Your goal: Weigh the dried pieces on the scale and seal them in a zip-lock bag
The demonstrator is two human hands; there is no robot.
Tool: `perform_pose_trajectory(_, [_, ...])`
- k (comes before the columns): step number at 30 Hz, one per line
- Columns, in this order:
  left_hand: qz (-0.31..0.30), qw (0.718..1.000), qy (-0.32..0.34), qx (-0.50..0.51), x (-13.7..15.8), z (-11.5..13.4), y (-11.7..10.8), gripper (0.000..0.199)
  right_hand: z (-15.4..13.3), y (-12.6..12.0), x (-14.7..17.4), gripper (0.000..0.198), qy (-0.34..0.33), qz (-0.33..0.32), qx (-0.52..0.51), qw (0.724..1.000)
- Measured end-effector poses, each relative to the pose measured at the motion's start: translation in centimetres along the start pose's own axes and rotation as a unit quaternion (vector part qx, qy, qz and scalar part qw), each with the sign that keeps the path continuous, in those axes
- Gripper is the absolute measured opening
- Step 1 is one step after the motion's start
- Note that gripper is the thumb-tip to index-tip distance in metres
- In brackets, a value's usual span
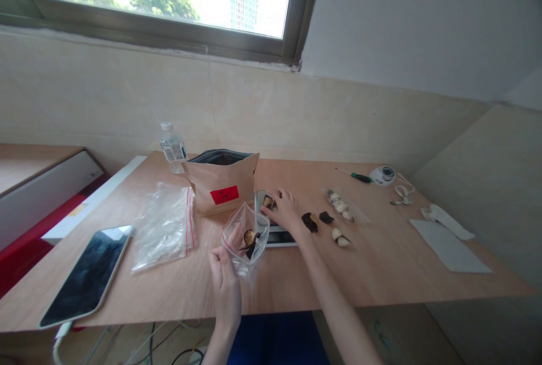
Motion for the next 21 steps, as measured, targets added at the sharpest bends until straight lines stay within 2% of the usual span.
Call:
perform_pose_trajectory(4, [0.007, 0.997, 0.015, -0.07, 0.6, 0.0, 0.0, 0.036, 0.1, 0.7, 0.0, 0.031, -0.005, 0.005, -0.023, 1.0])
perform_pose_trajectory(9, [0.031, 0.997, 0.014, -0.067, 0.4, -0.2, -0.4, 0.041, 1.3, 0.0, 0.5, 0.025, 0.019, 0.022, -0.109, 0.994])
perform_pose_trajectory(11, [0.038, 0.997, 0.014, -0.067, 0.3, -0.3, -0.4, 0.041, 1.4, -1.3, 0.8, 0.022, 0.039, 0.036, -0.188, 0.981])
perform_pose_trajectory(14, [0.034, 0.997, 0.013, -0.068, 0.5, -0.3, -0.2, 0.039, 0.2, -4.1, 1.4, 0.024, 0.055, 0.025, -0.344, 0.937])
perform_pose_trajectory(16, [0.036, 0.997, 0.013, -0.07, 0.6, -0.5, 0.0, 0.038, -2.2, -6.2, 1.9, 0.028, 0.013, -0.012, -0.39, 0.921])
perform_pose_trajectory(19, [0.049, 0.996, 0.017, -0.073, 0.8, -0.6, -0.1, 0.037, -6.1, -8.6, 3.0, 0.034, -0.091, -0.07, -0.331, 0.937])
perform_pose_trajectory(21, [0.064, 0.995, 0.021, -0.077, 0.9, -0.7, -0.3, 0.037, -7.7, -8.9, 3.7, 0.044, -0.129, -0.101, -0.3, 0.94])
Point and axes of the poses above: each hand's wrist, its own x-axis away from the middle knuckle, its own y-axis out of the palm, z = x × y, the point moved 9 cm from there along -x, towards the middle knuckle, and after that the axes turned 13 degrees about x, right-handed, at the moved point
